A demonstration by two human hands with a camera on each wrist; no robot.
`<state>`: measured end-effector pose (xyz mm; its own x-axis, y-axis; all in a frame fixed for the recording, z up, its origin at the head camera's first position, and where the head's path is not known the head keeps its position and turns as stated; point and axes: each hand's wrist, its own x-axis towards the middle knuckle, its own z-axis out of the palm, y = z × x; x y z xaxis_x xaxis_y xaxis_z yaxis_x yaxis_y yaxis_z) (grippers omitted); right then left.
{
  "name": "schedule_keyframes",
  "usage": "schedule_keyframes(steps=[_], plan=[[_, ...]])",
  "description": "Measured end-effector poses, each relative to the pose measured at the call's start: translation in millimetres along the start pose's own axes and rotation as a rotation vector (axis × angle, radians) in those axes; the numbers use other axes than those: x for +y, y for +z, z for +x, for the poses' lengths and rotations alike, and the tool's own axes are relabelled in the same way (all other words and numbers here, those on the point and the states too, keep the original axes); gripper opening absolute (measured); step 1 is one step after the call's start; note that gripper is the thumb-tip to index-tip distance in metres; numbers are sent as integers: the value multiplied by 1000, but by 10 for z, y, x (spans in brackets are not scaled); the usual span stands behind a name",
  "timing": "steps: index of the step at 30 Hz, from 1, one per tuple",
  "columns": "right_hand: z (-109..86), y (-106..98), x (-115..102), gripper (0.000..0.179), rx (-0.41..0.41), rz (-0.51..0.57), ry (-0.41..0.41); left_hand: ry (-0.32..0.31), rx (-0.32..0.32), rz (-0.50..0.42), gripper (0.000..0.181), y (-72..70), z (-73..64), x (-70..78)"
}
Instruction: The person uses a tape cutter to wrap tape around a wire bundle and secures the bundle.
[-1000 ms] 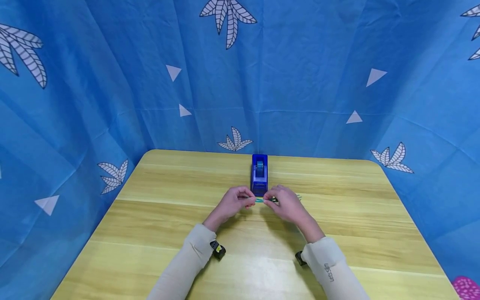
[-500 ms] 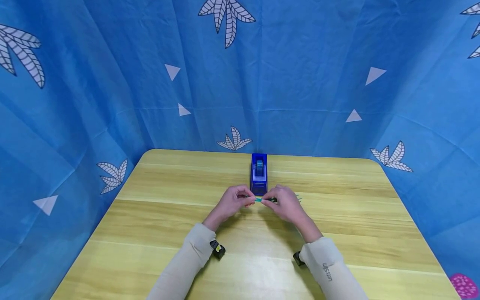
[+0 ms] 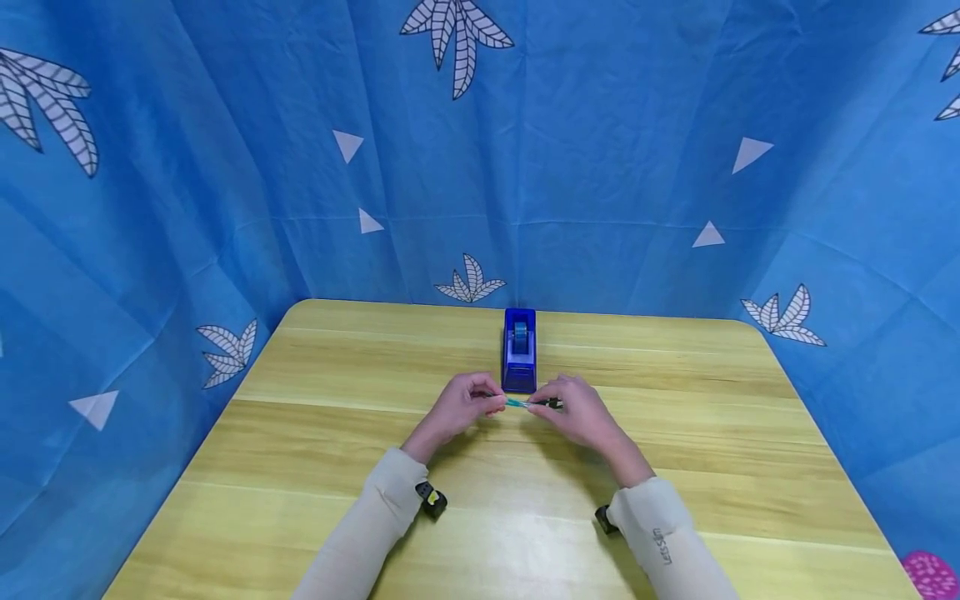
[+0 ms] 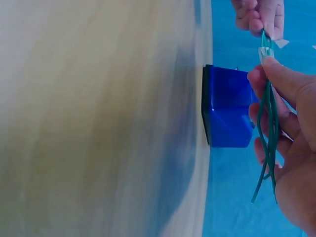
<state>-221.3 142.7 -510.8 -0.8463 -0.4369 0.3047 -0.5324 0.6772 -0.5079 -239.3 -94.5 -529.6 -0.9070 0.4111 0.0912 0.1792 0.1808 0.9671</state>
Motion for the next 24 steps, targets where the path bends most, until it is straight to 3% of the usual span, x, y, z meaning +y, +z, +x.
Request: schedule_keyframes(steps=[11, 18, 24], plan=[[-28, 23, 12, 11, -11, -84, -61, 2, 13, 5, 9, 14, -17, -26], [19, 30, -59, 13, -86, 26, 6, 0, 21, -13, 6, 5, -23, -13], [28, 29, -96, 11, -84, 103, -8, -2, 10, -18, 6, 20, -21, -28]])
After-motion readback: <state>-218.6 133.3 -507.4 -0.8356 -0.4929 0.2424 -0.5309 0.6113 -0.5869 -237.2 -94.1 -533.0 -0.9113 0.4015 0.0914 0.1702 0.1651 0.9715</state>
